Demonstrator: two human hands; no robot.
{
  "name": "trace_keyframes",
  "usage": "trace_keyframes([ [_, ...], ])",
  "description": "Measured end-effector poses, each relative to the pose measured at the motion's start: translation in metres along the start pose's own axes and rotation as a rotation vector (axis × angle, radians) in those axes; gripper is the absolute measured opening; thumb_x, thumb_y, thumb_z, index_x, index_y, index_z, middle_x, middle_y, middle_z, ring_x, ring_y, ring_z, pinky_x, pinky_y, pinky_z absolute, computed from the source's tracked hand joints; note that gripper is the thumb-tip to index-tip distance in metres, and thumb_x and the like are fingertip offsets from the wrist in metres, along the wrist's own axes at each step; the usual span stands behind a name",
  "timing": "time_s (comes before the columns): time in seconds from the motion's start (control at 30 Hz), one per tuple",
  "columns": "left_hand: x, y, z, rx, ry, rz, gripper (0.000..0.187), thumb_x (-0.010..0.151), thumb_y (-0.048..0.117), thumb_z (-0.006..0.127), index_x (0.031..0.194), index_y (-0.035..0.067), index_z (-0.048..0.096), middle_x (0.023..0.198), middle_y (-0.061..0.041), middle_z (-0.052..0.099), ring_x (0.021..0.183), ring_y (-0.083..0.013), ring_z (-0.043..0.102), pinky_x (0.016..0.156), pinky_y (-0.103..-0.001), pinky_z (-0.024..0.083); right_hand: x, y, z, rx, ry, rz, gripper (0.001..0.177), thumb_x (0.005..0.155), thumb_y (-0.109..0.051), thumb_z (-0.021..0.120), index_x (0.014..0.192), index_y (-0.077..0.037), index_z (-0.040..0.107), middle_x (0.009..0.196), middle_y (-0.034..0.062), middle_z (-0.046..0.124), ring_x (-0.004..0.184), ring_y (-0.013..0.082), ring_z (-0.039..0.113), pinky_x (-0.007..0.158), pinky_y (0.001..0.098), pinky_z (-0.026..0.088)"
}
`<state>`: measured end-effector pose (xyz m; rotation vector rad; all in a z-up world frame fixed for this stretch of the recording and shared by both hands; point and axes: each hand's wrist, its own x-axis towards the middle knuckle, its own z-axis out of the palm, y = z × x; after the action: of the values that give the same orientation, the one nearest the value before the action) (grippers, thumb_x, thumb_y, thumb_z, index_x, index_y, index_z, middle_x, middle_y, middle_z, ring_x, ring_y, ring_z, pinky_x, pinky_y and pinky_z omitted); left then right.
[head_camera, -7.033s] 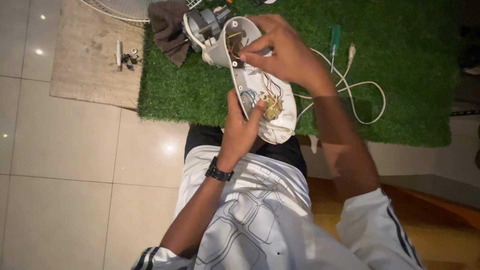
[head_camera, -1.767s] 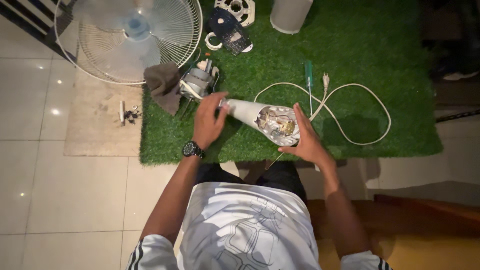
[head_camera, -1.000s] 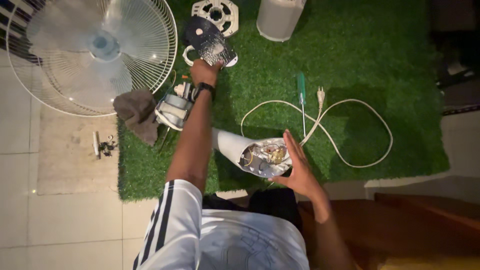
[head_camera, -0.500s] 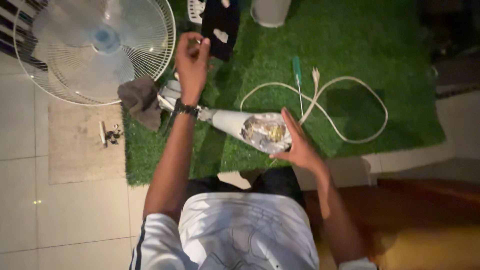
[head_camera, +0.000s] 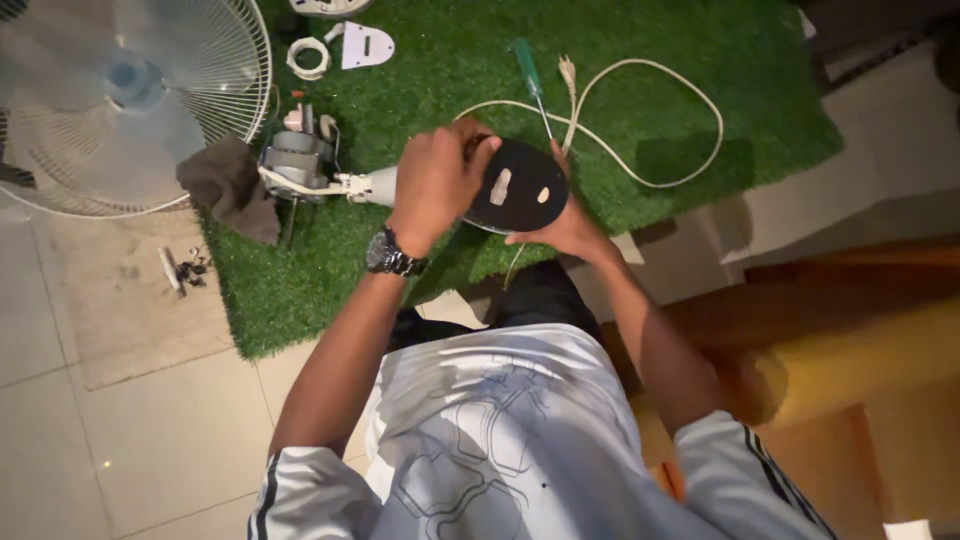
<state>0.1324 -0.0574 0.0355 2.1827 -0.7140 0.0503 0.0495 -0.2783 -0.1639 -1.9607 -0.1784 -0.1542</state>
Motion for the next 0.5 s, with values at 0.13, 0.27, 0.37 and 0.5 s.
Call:
trace_keyframes([
  [0.13, -0.003, -0.008, 0.015, 0.168, 0.106, 0.073, 0.017, 0.095, 0.019, 0.073, 0.099, 0.003, 0.075, 0.089, -0.022, 0.072, 0.081, -0.0408, 0.068, 0.074, -0.051, 0.052, -0.002, -0.005, 0.004, 0.024, 0.047, -0.053, 0.157, 0.059, -0.028, 0.105, 0.164, -0.006, -0.009, 0.158, 0.0168, 0.046, 0.147, 0.0300, 0.046, 0.127, 0.0449, 0.033],
  [0.27, -0.002, -0.017, 0.022, 0.192, 0.158, 0.163, 0.013, 0.096, 0.016, 0.071, 0.100, 0.004, 0.073, 0.093, -0.018, 0.073, 0.088, -0.0371, 0.067, 0.079, -0.050, 0.050, -0.006, -0.005, 0.006, 0.147, 0.073, 0.085, 0.154, 0.061, -0.028, 0.103, 0.164, -0.010, -0.009, 0.164, 0.0216, 0.033, 0.152, 0.0332, 0.036, 0.127, 0.0471, 0.032],
  [0.37, 0.001, -0.020, 0.021, 0.172, 0.185, 0.187, 0.013, 0.097, 0.016, 0.071, 0.102, 0.004, 0.074, 0.093, -0.017, 0.073, 0.088, -0.0362, 0.066, 0.080, -0.049, 0.050, -0.009, -0.007, -0.003, 0.141, 0.044, 0.043, 0.149, 0.063, -0.023, 0.102, 0.165, -0.011, -0.006, 0.172, 0.0252, 0.016, 0.160, 0.0363, 0.020, 0.129, 0.0510, 0.022],
  [0.5, 0.005, -0.021, 0.022, 0.230, 0.165, 0.162, 0.011, 0.096, 0.017, 0.073, 0.100, 0.007, 0.075, 0.089, -0.017, 0.072, 0.086, -0.0374, 0.066, 0.077, -0.050, 0.050, -0.017, -0.017, -0.019, 0.025, -0.018, 0.042, 0.135, 0.068, -0.026, 0.100, 0.167, -0.011, 0.009, 0.175, 0.0208, 0.019, 0.162, 0.0354, 0.023, 0.130, 0.0517, 0.026],
])
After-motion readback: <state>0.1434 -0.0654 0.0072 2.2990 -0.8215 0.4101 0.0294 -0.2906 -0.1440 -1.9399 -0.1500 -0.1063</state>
